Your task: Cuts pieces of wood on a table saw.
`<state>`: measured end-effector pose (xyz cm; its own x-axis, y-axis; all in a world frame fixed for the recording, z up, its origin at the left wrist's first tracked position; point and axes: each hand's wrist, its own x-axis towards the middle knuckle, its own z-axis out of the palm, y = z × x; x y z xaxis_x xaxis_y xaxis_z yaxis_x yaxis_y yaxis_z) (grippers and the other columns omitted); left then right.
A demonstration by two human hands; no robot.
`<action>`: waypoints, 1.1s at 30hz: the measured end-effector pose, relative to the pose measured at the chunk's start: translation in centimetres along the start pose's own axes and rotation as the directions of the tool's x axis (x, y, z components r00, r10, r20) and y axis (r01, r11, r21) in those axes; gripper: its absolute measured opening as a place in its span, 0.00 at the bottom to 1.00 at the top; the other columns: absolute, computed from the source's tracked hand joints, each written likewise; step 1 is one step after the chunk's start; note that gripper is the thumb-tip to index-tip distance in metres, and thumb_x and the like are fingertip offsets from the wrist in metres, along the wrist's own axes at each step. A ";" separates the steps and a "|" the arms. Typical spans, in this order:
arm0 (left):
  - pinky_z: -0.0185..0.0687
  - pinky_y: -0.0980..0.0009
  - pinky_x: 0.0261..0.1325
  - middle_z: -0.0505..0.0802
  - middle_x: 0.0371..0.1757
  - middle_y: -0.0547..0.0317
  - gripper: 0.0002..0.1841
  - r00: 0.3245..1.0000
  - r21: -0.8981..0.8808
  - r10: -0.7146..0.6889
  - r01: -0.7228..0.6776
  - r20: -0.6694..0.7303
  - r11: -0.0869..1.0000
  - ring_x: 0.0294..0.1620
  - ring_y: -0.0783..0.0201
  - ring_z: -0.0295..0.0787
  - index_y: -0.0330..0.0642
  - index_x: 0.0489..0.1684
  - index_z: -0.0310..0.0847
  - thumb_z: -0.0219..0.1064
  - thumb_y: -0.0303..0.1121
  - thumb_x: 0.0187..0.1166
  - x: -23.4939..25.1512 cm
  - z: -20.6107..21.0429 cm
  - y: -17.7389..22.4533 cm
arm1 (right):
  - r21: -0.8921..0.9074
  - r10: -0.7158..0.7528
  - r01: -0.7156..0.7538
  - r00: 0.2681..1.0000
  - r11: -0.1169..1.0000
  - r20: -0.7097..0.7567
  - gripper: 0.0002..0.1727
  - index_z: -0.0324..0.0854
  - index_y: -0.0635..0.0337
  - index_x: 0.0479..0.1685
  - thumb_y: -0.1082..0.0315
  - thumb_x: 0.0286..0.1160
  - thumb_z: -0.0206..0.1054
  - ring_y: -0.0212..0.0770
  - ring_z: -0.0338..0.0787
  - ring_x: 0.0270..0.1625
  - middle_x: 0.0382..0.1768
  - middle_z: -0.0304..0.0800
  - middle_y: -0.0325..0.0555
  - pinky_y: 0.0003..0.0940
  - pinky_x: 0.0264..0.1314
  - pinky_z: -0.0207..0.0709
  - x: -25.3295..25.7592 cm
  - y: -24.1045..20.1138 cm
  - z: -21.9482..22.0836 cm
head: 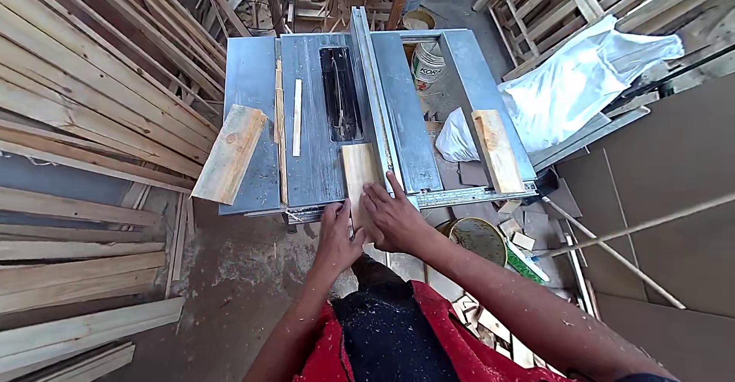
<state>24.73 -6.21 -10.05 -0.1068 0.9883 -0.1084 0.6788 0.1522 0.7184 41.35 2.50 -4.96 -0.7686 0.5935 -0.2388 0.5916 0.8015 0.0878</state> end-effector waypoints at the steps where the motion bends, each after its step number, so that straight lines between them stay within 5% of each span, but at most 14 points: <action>1: 0.77 0.47 0.71 0.77 0.79 0.53 0.41 0.997 0.124 0.078 -0.076 -0.011 0.989 0.73 0.49 0.76 0.51 0.85 0.73 0.74 0.57 0.70 -0.1 -0.6 -0.7 | -0.003 0.002 -0.002 1.000 1.000 0.007 0.69 0.65 0.68 0.85 0.33 0.34 0.84 0.59 0.61 0.91 0.86 0.68 0.60 0.73 0.93 0.28 0.4 0.4 -0.3; 4: 0.66 0.43 0.78 0.69 0.90 0.65 0.46 0.979 0.272 0.183 -0.201 0.090 0.941 0.81 0.53 0.69 0.55 0.86 0.72 0.74 0.66 0.65 -0.7 -1.5 -2.1 | 0.026 0.030 -0.030 0.999 0.999 0.011 0.70 0.68 0.65 0.83 0.32 0.29 0.86 0.57 0.66 0.89 0.84 0.72 0.56 0.74 0.92 0.27 1.4 0.8 -0.8; 9: 0.67 0.46 0.75 0.79 0.81 0.61 0.35 0.943 0.320 0.332 -0.320 0.018 0.892 0.75 0.53 0.75 0.48 0.75 0.82 0.74 0.59 0.71 0.9 -1.2 -1.9 | 0.050 0.066 -0.066 0.998 0.997 -0.002 0.69 0.71 0.59 0.82 0.32 0.24 0.88 0.56 0.69 0.87 0.83 0.74 0.51 0.77 0.90 0.27 2.0 1.5 -1.1; 15: 0.63 0.45 0.77 0.78 0.81 0.62 0.34 0.961 0.369 0.269 -0.275 0.068 0.888 0.76 0.53 0.73 0.48 0.75 0.82 0.75 0.57 0.72 3.7 -2.4 -0.5 | 0.025 0.130 -0.131 0.991 0.991 0.044 0.70 0.69 0.64 0.83 0.30 0.29 0.86 0.59 0.56 0.93 0.85 0.70 0.57 0.77 0.90 0.23 4.0 2.8 -1.7; 24: 0.64 0.45 0.75 0.79 0.80 0.65 0.31 0.973 0.412 0.220 -0.229 0.069 0.882 0.74 0.54 0.74 0.52 0.72 0.84 0.75 0.56 0.72 6.6 -3.3 0.5 | -0.008 0.103 -0.102 0.992 0.995 0.067 0.65 0.72 0.62 0.81 0.28 0.35 0.81 0.56 0.61 0.91 0.81 0.76 0.54 0.77 0.90 0.24 6.5 5.3 -2.7; 28: 0.68 0.46 0.70 0.82 0.77 0.64 0.32 0.977 0.384 0.209 -0.175 -0.048 0.907 0.70 0.52 0.76 0.55 0.74 0.84 0.76 0.57 0.71 8.0 -3.0 0.1 | -0.025 0.096 -0.094 0.994 0.995 0.057 0.65 0.76 0.59 0.78 0.25 0.31 0.80 0.53 0.65 0.90 0.79 0.79 0.50 0.78 0.89 0.24 8.5 6.8 -3.1; 33: 0.77 0.44 0.61 0.91 0.57 0.55 0.30 0.912 0.255 0.248 -0.168 -0.326 0.952 0.57 0.51 0.86 0.50 0.53 0.91 0.72 0.67 0.69 8.7 -6.2 -2.6 | -0.024 0.086 -0.085 0.995 0.996 0.053 0.63 0.79 0.55 0.74 0.23 0.28 0.79 0.52 0.67 0.88 0.76 0.82 0.46 0.79 0.89 0.22 11.1 9.1 -3.6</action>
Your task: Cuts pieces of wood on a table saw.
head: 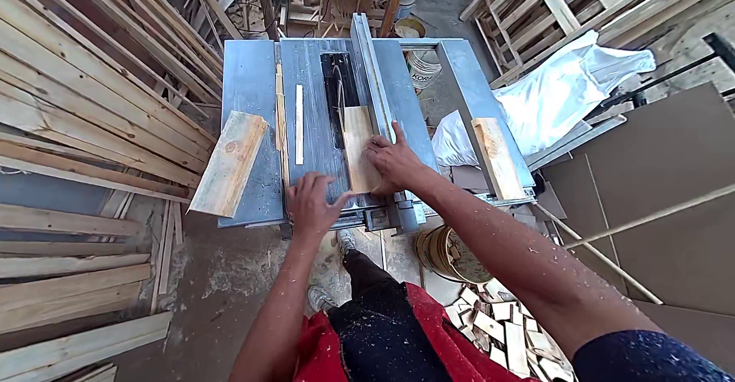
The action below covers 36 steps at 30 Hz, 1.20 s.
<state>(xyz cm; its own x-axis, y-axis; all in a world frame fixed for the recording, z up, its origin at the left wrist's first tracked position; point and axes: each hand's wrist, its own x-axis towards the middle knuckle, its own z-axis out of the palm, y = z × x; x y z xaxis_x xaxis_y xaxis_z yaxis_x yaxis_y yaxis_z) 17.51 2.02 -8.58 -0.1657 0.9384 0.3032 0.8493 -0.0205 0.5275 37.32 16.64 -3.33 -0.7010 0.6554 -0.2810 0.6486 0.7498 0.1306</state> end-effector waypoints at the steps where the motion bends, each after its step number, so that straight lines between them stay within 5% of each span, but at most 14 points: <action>1: 0.77 0.45 0.60 0.92 0.53 0.54 0.28 0.999 -0.012 -0.019 0.019 -0.031 1.000 0.55 0.51 0.87 0.48 0.49 0.91 0.70 0.65 0.73 0.1 -0.6 -1.3 | 0.001 -0.004 0.004 1.000 1.000 -0.011 0.62 0.80 0.54 0.73 0.23 0.28 0.79 0.52 0.67 0.88 0.75 0.83 0.45 0.79 0.89 0.23 0.5 0.5 0.0; 5: 0.82 0.50 0.54 0.91 0.40 0.55 0.21 0.996 -0.028 -0.042 0.040 -0.076 0.999 0.45 0.54 0.87 0.45 0.42 0.90 0.67 0.55 0.81 -1.0 -0.5 -5.9 | -0.006 -0.019 0.019 0.999 1.000 -0.026 0.58 0.83 0.53 0.66 0.23 0.26 0.79 0.53 0.69 0.87 0.70 0.87 0.42 0.79 0.89 0.23 3.2 2.2 -0.4; 16: 0.81 0.58 0.47 0.91 0.35 0.63 0.18 0.986 0.043 0.040 -0.033 -0.160 0.999 0.39 0.60 0.87 0.51 0.30 0.92 0.67 0.54 0.79 -1.7 1.4 -6.2 | -0.057 -0.011 0.011 1.000 0.998 -0.009 0.65 0.83 0.53 0.69 0.17 0.20 0.76 0.54 0.70 0.87 0.71 0.87 0.43 0.79 0.89 0.25 12.8 8.3 -2.8; 20: 0.84 0.57 0.46 0.92 0.33 0.61 0.19 0.979 0.050 0.046 -0.037 -0.197 0.998 0.38 0.59 0.88 0.49 0.29 0.92 0.66 0.52 0.79 -2.0 1.5 -6.5 | -0.059 0.017 -0.016 1.000 0.998 0.012 0.58 0.83 0.55 0.69 0.25 0.31 0.80 0.57 0.68 0.88 0.73 0.86 0.46 0.81 0.88 0.27 16.8 10.7 -3.9; 25: 0.88 0.63 0.48 0.94 0.32 0.66 0.14 0.973 0.027 -0.025 0.032 -0.230 0.999 0.39 0.65 0.92 0.53 0.26 0.92 0.70 0.49 0.77 -2.2 2.2 -7.5 | -0.107 -0.068 0.073 0.996 0.992 0.050 0.51 0.84 0.55 0.64 0.27 0.40 0.80 0.57 0.77 0.81 0.68 0.88 0.51 0.76 0.88 0.41 24.3 15.7 -5.3; 28: 0.87 0.67 0.46 0.93 0.30 0.69 0.14 0.972 0.026 -0.049 0.056 -0.231 0.998 0.38 0.69 0.91 0.54 0.25 0.92 0.71 0.49 0.77 -2.2 2.7 -7.9 | -0.109 -0.164 0.165 0.986 0.980 0.009 0.39 0.83 0.62 0.59 0.40 0.53 0.81 0.64 0.89 0.61 0.52 0.92 0.61 0.71 0.76 0.67 27.5 17.3 -6.6; 30: 0.86 0.66 0.44 0.93 0.30 0.67 0.14 0.967 0.012 -0.046 0.051 -0.249 0.999 0.37 0.67 0.90 0.53 0.24 0.91 0.71 0.47 0.77 -2.2 2.1 -7.3 | -0.092 -0.136 0.134 0.991 0.987 -0.018 0.27 0.81 0.64 0.56 0.54 0.64 0.79 0.72 0.91 0.47 0.39 0.90 0.67 0.75 0.53 0.78 28.2 17.4 -8.2; 32: 0.87 0.65 0.44 0.93 0.30 0.66 0.13 0.963 0.015 -0.025 0.030 -0.270 0.999 0.37 0.66 0.90 0.52 0.24 0.91 0.71 0.46 0.77 -2.2 1.5 -7.1 | -0.042 -0.056 0.052 0.992 0.998 -0.112 0.21 0.80 0.63 0.58 0.64 0.68 0.73 0.80 0.89 0.43 0.38 0.88 0.73 0.80 0.39 0.75 28.3 17.6 -10.0; 36: 0.86 0.66 0.42 0.92 0.30 0.67 0.15 0.962 -0.011 0.007 -0.011 -0.274 1.000 0.36 0.66 0.89 0.52 0.24 0.91 0.69 0.47 0.78 -2.2 1.6 -7.1 | 0.123 0.027 0.018 0.935 0.992 -0.354 0.18 0.79 0.68 0.62 0.71 0.75 0.64 0.86 0.87 0.49 0.47 0.87 0.79 0.87 0.43 0.72 22.9 18.4 -14.1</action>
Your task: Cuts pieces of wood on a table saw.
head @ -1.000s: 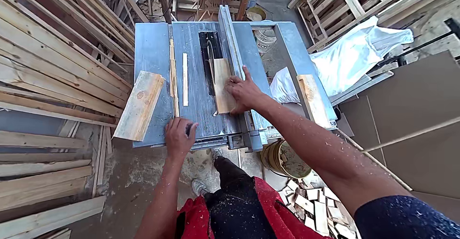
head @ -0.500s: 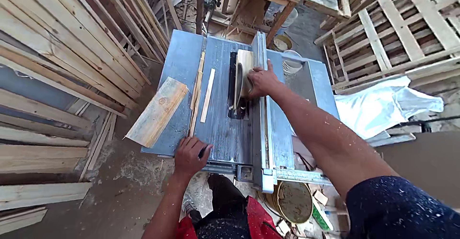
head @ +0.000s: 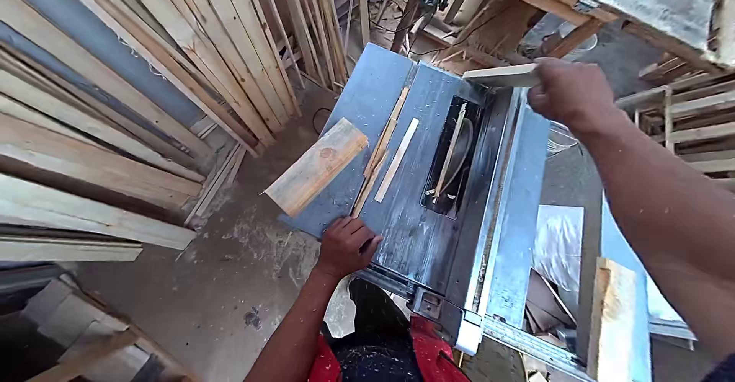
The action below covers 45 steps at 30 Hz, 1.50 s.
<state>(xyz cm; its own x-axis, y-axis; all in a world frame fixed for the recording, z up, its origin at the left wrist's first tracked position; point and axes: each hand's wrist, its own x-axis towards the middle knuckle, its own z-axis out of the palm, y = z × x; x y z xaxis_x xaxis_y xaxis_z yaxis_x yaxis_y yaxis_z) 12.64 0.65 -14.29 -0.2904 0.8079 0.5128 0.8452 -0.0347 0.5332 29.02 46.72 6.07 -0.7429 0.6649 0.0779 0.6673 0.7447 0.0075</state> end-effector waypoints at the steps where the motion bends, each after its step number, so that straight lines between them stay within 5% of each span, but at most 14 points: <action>1: 0.86 0.66 0.42 0.91 0.30 0.67 0.15 1.000 -0.043 -0.008 0.009 0.018 0.999 0.37 0.67 0.89 0.52 0.24 0.91 0.69 0.48 0.79 0.1 -0.2 0.0 | 0.029 0.015 -0.013 0.998 1.000 -0.066 0.19 0.77 0.68 0.65 0.70 0.77 0.62 0.86 0.87 0.49 0.47 0.87 0.80 0.87 0.44 0.72 -2.3 -0.3 -1.5; 6: 0.85 0.55 0.67 0.95 0.51 0.56 0.12 0.969 -0.023 -0.241 0.240 -0.055 0.970 0.60 0.58 0.90 0.46 0.42 0.95 0.71 0.44 0.78 2.8 -7.3 -0.5 | 0.134 0.248 -0.218 0.928 0.967 -0.278 0.29 0.66 0.56 0.86 0.63 0.84 0.57 0.81 0.86 0.52 0.54 0.86 0.74 0.83 0.46 0.73 -22.5 -2.3 -4.5; 9: 0.68 0.35 0.80 0.80 0.78 0.40 0.33 0.867 0.209 -0.489 0.463 0.093 0.861 0.82 0.36 0.70 0.43 0.73 0.81 0.77 0.53 0.72 5.9 -13.4 -2.7 | 0.147 0.430 -0.404 0.841 0.903 -0.329 0.30 0.65 0.56 0.88 0.62 0.86 0.56 0.79 0.88 0.48 0.51 0.87 0.75 0.80 0.44 0.75 -37.1 -7.6 -2.1; 12: 0.68 0.31 0.77 0.76 0.80 0.34 0.51 0.799 0.305 -0.562 0.492 0.216 0.816 0.80 0.30 0.70 0.42 0.84 0.69 0.84 0.58 0.59 6.7 -14.7 -5.8 | 0.194 0.478 -0.437 0.811 0.878 -0.336 0.32 0.69 0.63 0.85 0.69 0.77 0.63 0.75 0.89 0.46 0.49 0.88 0.74 0.75 0.43 0.78 -46.7 -13.7 2.7; 14: 0.73 0.34 0.75 0.80 0.77 0.36 0.51 0.772 0.342 -0.562 0.463 0.297 0.817 0.77 0.34 0.75 0.43 0.85 0.69 0.84 0.59 0.58 7.1 -14.6 -6.7 | 0.225 0.426 -0.370 0.852 0.901 -0.305 0.29 0.76 0.67 0.77 0.74 0.73 0.66 0.70 0.87 0.67 0.67 0.86 0.68 0.69 0.65 0.81 -49.6 -17.1 5.8; 16: 0.75 0.34 0.73 0.82 0.75 0.38 0.49 0.779 0.355 -0.544 0.436 0.311 0.827 0.76 0.35 0.76 0.45 0.84 0.71 0.84 0.58 0.58 7.4 -15.0 -6.5 | 0.246 0.363 -0.306 0.901 0.920 -0.238 0.27 0.80 0.63 0.75 0.74 0.73 0.66 0.64 0.72 0.85 0.81 0.76 0.58 0.64 0.83 0.71 -51.0 -18.4 9.4; 22: 0.78 0.33 0.69 0.80 0.73 0.32 0.56 0.846 0.288 -0.495 0.433 0.199 0.854 0.71 0.32 0.80 0.45 0.85 0.67 0.89 0.54 0.49 4.5 -19.3 -1.7 | 0.218 0.369 -0.333 0.917 0.917 -0.152 0.28 0.83 0.55 0.72 0.68 0.66 0.73 0.60 0.73 0.85 0.79 0.80 0.50 0.72 0.85 0.60 -50.5 -20.1 10.7; 31: 0.85 0.45 0.52 0.84 0.66 0.41 0.47 0.998 0.491 -0.054 0.041 0.012 0.870 0.57 0.41 0.88 0.50 0.83 0.73 0.89 0.40 0.53 -5.5 -21.4 3.7 | 0.601 0.288 -0.088 0.926 0.794 -0.245 0.15 0.92 0.50 0.55 0.62 0.72 0.70 0.38 0.90 0.63 0.54 0.94 0.35 0.45 0.67 0.86 -46.1 -31.2 7.2; 35: 0.88 0.47 0.58 0.87 0.69 0.50 0.51 0.903 0.123 -0.375 0.356 0.210 0.926 0.61 0.51 0.89 0.50 0.86 0.68 0.89 0.48 0.54 -6.8 -20.7 5.4 | 0.647 0.120 0.043 0.971 0.761 -0.205 0.12 0.92 0.48 0.52 0.62 0.74 0.70 0.32 0.89 0.61 0.51 0.93 0.30 0.38 0.65 0.87 -44.4 -33.0 7.8; 36: 0.91 0.54 0.59 0.88 0.69 0.57 0.50 0.812 -0.129 -0.467 0.535 0.350 0.835 0.61 0.59 0.90 0.54 0.87 0.66 0.88 0.49 0.57 -7.2 -19.9 5.5 | 0.646 0.081 0.074 0.975 0.759 -0.207 0.11 0.92 0.47 0.52 0.62 0.74 0.71 0.31 0.90 0.61 0.51 0.94 0.29 0.36 0.65 0.87 -44.3 -33.0 7.6; 38: 0.88 0.66 0.42 0.91 0.52 0.56 0.35 0.669 -0.613 -0.409 0.739 0.621 0.279 0.40 0.65 0.89 0.51 0.79 0.73 0.75 0.49 0.70 -8.9 -17.0 5.1 | 0.646 0.044 0.097 0.979 0.758 -0.199 0.11 0.92 0.46 0.52 0.61 0.75 0.70 0.30 0.89 0.59 0.50 0.94 0.28 0.35 0.63 0.86 -44.3 -32.5 7.4; 41: 0.84 0.72 0.31 0.92 0.41 0.50 0.34 0.607 -0.633 -0.187 0.713 0.773 -0.302 0.26 0.66 0.86 0.40 0.62 0.79 0.69 0.61 0.70 -10.6 -12.0 4.2 | 0.635 0.062 0.085 0.977 0.768 -0.206 0.11 0.92 0.45 0.52 0.61 0.76 0.69 0.28 0.90 0.57 0.49 0.94 0.27 0.32 0.60 0.86 -44.8 -31.1 7.0; 43: 0.85 0.72 0.33 0.92 0.42 0.51 0.30 0.570 -0.621 -0.265 0.761 0.778 -0.186 0.28 0.66 0.87 0.40 0.68 0.76 0.61 0.57 0.79 -10.4 -10.2 5.1 | 0.622 0.101 0.066 0.968 0.780 -0.229 0.10 0.92 0.47 0.51 0.61 0.76 0.69 0.29 0.90 0.56 0.48 0.94 0.29 0.32 0.61 0.87 -45.3 -30.4 6.5; 45: 0.91 0.62 0.49 0.93 0.57 0.50 0.35 0.568 -0.541 -0.444 0.817 0.693 0.199 0.47 0.60 0.93 0.46 0.84 0.69 0.70 0.50 0.78 -9.6 -8.9 7.3 | 0.563 0.128 0.037 0.960 0.826 -0.250 0.12 0.92 0.48 0.54 0.60 0.75 0.71 0.33 0.90 0.60 0.52 0.94 0.31 0.36 0.64 0.86 -45.5 -29.6 6.1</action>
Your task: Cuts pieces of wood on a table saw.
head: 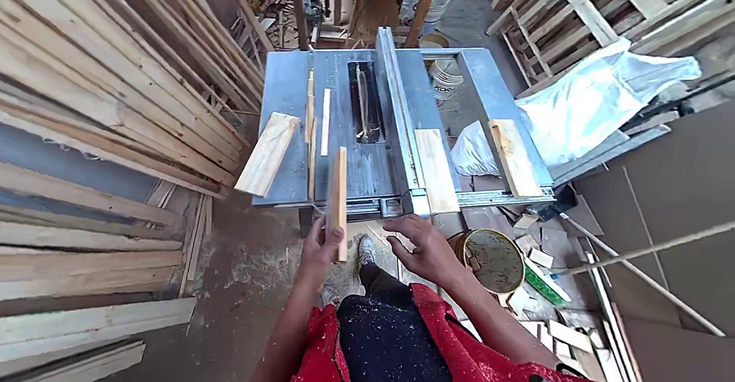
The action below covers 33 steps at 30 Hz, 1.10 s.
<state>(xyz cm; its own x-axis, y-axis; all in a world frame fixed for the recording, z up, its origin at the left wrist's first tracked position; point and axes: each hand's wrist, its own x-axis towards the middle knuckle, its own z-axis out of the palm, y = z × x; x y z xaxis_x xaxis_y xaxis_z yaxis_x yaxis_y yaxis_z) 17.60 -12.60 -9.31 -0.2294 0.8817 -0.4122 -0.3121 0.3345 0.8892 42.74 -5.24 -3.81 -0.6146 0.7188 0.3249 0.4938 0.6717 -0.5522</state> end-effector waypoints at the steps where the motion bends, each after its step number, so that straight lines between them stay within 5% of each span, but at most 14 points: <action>1: 0.91 0.56 0.60 0.89 0.68 0.49 0.44 0.999 0.162 0.031 -0.024 -0.042 0.986 0.60 0.57 0.91 0.49 0.90 0.60 0.75 0.51 0.73 0.3 1.5 0.2 | -0.071 -0.004 0.004 1.000 0.997 0.005 0.16 0.90 0.48 0.59 0.56 0.74 0.72 0.36 0.88 0.65 0.57 0.93 0.33 0.41 0.68 0.83 0.2 0.3 -0.3; 4: 0.78 0.44 0.77 0.71 0.87 0.41 0.52 0.996 0.442 0.086 -0.079 0.005 0.894 0.80 0.47 0.77 0.50 0.97 0.42 0.76 0.48 0.75 1.9 5.9 0.2 | -0.331 0.074 0.006 0.971 0.944 0.229 0.46 0.73 0.50 0.82 0.37 0.64 0.76 0.45 0.67 0.88 0.84 0.74 0.41 0.53 0.91 0.58 2.3 1.0 -1.5; 6: 0.80 0.43 0.73 0.68 0.85 0.34 0.49 0.991 0.595 0.099 -0.134 0.092 0.793 0.76 0.42 0.79 0.46 0.97 0.43 0.74 0.41 0.77 3.2 8.8 0.5 | -0.456 0.164 0.037 0.905 0.889 0.394 0.66 0.60 0.58 0.91 0.30 0.47 0.82 0.53 0.50 0.96 0.92 0.59 0.52 0.66 0.95 0.32 4.1 2.1 -1.4; 8: 0.82 0.47 0.72 0.70 0.83 0.37 0.46 0.982 0.745 0.109 -0.186 0.152 0.641 0.74 0.44 0.79 0.42 0.94 0.52 0.75 0.40 0.75 4.4 10.3 0.9 | -0.534 0.200 0.105 0.853 0.839 0.482 0.75 0.59 0.64 0.90 0.26 0.36 0.83 0.57 0.46 0.96 0.91 0.59 0.58 0.71 0.93 0.24 5.4 4.1 -0.6; 11: 0.75 0.44 0.75 0.75 0.80 0.47 0.46 0.955 0.866 0.147 -0.294 0.256 0.404 0.79 0.43 0.71 0.47 0.91 0.63 0.76 0.52 0.69 5.6 8.8 0.9 | -0.591 0.214 0.188 0.812 0.785 0.543 0.73 0.63 0.68 0.86 0.25 0.35 0.80 0.59 0.53 0.94 0.87 0.66 0.60 0.72 0.93 0.24 6.8 5.5 -0.2; 14: 0.65 0.42 0.80 0.73 0.87 0.59 0.51 0.916 0.874 0.136 -0.401 0.378 0.274 0.83 0.50 0.67 0.54 0.92 0.62 0.77 0.64 0.64 6.0 6.6 0.1 | -0.622 0.215 0.195 0.826 0.758 0.521 0.72 0.69 0.67 0.82 0.24 0.30 0.81 0.59 0.63 0.90 0.82 0.74 0.58 0.74 0.92 0.25 7.7 5.6 -0.1; 21: 0.68 0.44 0.73 0.81 0.73 0.55 0.48 0.894 0.899 0.225 -0.421 0.388 0.120 0.73 0.49 0.73 0.51 0.86 0.71 0.81 0.59 0.61 7.8 8.1 2.2 | -0.650 0.258 0.156 0.830 0.744 0.495 0.69 0.75 0.62 0.77 0.26 0.22 0.84 0.56 0.71 0.85 0.78 0.79 0.53 0.75 0.91 0.27 10.8 6.9 0.0; 26: 0.70 0.48 0.69 0.82 0.68 0.56 0.48 0.895 0.909 0.202 -0.414 0.397 0.053 0.69 0.50 0.74 0.50 0.84 0.72 0.82 0.60 0.59 9.2 8.7 3.8 | -0.652 0.293 0.168 0.791 0.740 0.537 0.71 0.76 0.60 0.77 0.21 0.20 0.82 0.55 0.69 0.87 0.78 0.80 0.51 0.76 0.91 0.25 13.1 7.5 -0.4; 33: 0.70 0.48 0.68 0.87 0.64 0.60 0.43 0.888 0.894 0.240 -0.430 0.392 0.129 0.65 0.54 0.79 0.57 0.85 0.73 0.75 0.64 0.67 10.5 7.5 4.1 | -0.651 0.275 0.183 0.799 0.737 0.535 0.69 0.76 0.53 0.79 0.20 0.22 0.80 0.54 0.64 0.90 0.81 0.78 0.46 0.77 0.90 0.22 14.5 8.9 -0.6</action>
<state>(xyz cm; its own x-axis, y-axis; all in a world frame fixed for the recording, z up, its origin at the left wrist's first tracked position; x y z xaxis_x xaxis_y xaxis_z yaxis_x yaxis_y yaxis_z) 20.83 0.47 -8.54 0.0832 0.9938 -0.0743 0.8820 -0.0387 0.4697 38.60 11.31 -3.52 -0.6846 0.6633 -0.3025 0.6521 0.7426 0.1526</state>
